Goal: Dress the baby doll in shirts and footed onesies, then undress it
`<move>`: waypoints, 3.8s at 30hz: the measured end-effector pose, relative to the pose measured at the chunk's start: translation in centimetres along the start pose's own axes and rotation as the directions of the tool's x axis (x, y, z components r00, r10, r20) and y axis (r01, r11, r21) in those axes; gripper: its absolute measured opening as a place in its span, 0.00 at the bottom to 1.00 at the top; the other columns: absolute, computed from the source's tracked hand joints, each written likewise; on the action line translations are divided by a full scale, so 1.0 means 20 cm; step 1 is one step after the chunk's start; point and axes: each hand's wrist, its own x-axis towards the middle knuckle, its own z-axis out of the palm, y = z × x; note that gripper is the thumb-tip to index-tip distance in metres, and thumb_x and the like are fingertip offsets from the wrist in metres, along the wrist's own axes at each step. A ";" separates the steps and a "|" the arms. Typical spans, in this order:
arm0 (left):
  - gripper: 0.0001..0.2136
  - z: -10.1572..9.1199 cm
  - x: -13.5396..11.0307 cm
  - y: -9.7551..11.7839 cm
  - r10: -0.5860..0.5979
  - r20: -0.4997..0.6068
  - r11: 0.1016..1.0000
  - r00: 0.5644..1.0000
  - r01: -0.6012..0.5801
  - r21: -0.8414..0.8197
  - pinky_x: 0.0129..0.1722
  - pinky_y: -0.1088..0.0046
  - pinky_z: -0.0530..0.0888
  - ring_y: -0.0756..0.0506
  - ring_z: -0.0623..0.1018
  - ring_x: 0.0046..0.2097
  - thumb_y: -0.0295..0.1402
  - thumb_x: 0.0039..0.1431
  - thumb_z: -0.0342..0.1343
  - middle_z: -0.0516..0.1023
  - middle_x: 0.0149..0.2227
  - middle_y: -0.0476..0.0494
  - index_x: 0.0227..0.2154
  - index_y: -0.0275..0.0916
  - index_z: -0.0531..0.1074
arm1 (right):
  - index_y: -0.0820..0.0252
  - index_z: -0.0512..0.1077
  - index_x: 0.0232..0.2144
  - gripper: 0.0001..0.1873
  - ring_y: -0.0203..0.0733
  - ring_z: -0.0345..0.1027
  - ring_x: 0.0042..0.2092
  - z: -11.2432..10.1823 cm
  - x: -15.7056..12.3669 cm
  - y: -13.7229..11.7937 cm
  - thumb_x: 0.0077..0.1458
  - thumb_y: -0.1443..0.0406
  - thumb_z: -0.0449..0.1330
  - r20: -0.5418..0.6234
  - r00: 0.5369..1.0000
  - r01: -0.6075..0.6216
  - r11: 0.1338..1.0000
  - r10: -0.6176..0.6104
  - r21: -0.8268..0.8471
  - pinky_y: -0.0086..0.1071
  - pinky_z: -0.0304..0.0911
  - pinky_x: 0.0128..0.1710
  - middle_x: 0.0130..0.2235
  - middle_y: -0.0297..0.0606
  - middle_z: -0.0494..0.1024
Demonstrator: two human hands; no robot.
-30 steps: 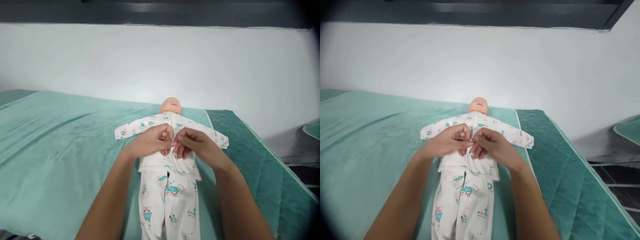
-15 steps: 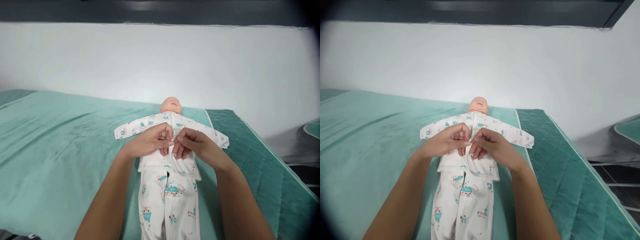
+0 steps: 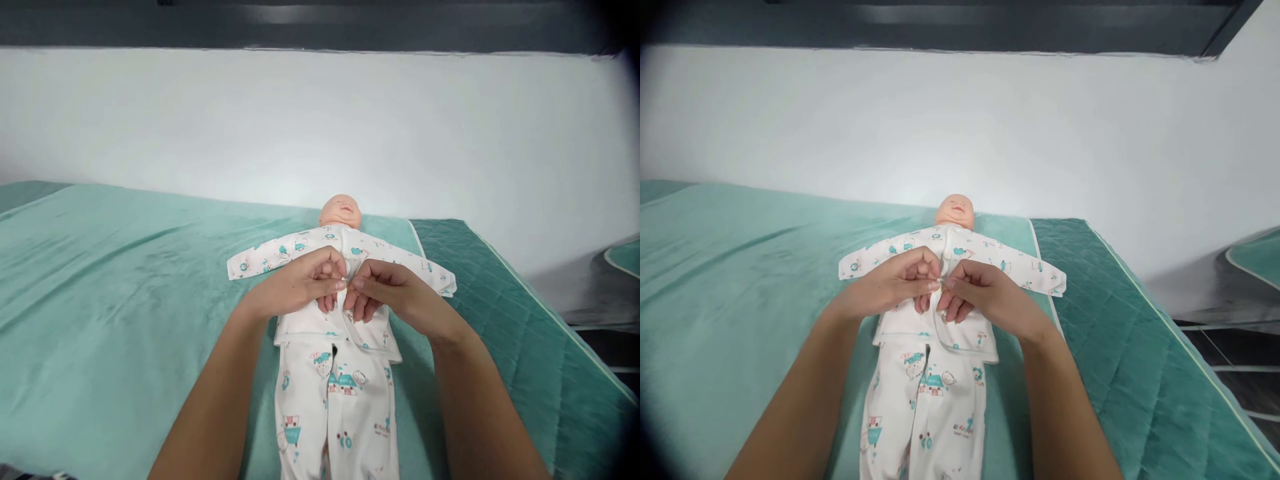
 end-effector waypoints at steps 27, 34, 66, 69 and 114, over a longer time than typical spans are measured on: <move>0.11 0.00 0.01 0.00 -0.035 -0.007 0.999 0.999 0.035 -0.002 0.30 0.73 0.75 0.51 0.76 0.29 0.40 0.61 0.57 0.73 0.29 0.52 0.38 0.41 0.63 | 0.61 0.73 0.27 0.19 0.36 0.74 0.29 0.03 0.01 -0.03 0.61 0.52 0.58 -0.077 0.990 -0.125 0.990 0.120 -0.069 0.30 0.70 0.29 0.30 0.39 0.80; 0.11 0.00 0.01 0.01 -0.035 -0.023 0.999 0.999 0.035 0.006 0.32 0.72 0.75 0.51 0.75 0.29 0.40 0.61 0.58 0.72 0.29 0.52 0.38 0.41 0.63 | 0.60 0.73 0.26 0.19 0.34 0.70 0.23 0.06 -0.01 -0.04 0.61 0.54 0.56 -0.142 0.982 -0.143 0.978 0.121 -0.151 0.28 0.65 0.23 0.26 0.37 0.78; 0.07 0.04 0.02 0.00 -0.033 -0.108 0.990 0.994 0.047 0.132 0.28 0.74 0.74 0.52 0.73 0.28 0.24 0.50 0.49 0.69 0.27 0.53 0.31 0.41 0.61 | 0.58 0.69 0.28 0.09 0.33 0.67 0.22 0.07 0.01 -0.01 0.58 0.60 0.58 -0.154 0.982 -0.140 0.974 0.113 -0.177 0.26 0.61 0.20 0.25 0.35 0.78; 0.06 0.05 0.02 0.01 -0.026 -0.130 0.984 0.991 0.049 0.173 0.27 0.74 0.73 0.52 0.73 0.28 0.24 0.49 0.49 0.67 0.27 0.54 0.29 0.41 0.60 | 0.58 0.68 0.28 0.09 0.32 0.67 0.22 0.07 0.01 -0.01 0.58 0.61 0.58 -0.151 0.982 -0.143 0.975 0.117 -0.170 0.25 0.60 0.20 0.25 0.34 0.78; 0.12 -0.03 -0.03 0.03 -0.093 0.039 0.996 0.995 0.092 0.010 0.29 0.75 0.74 0.49 0.79 0.32 0.35 0.56 0.62 0.79 0.33 0.47 0.42 0.40 0.68 | 0.60 0.70 0.29 0.13 0.31 0.68 0.22 0.01 0.02 0.01 0.61 0.57 0.58 -0.025 0.997 -0.068 0.996 0.067 -0.049 0.24 0.60 0.20 0.27 0.35 0.77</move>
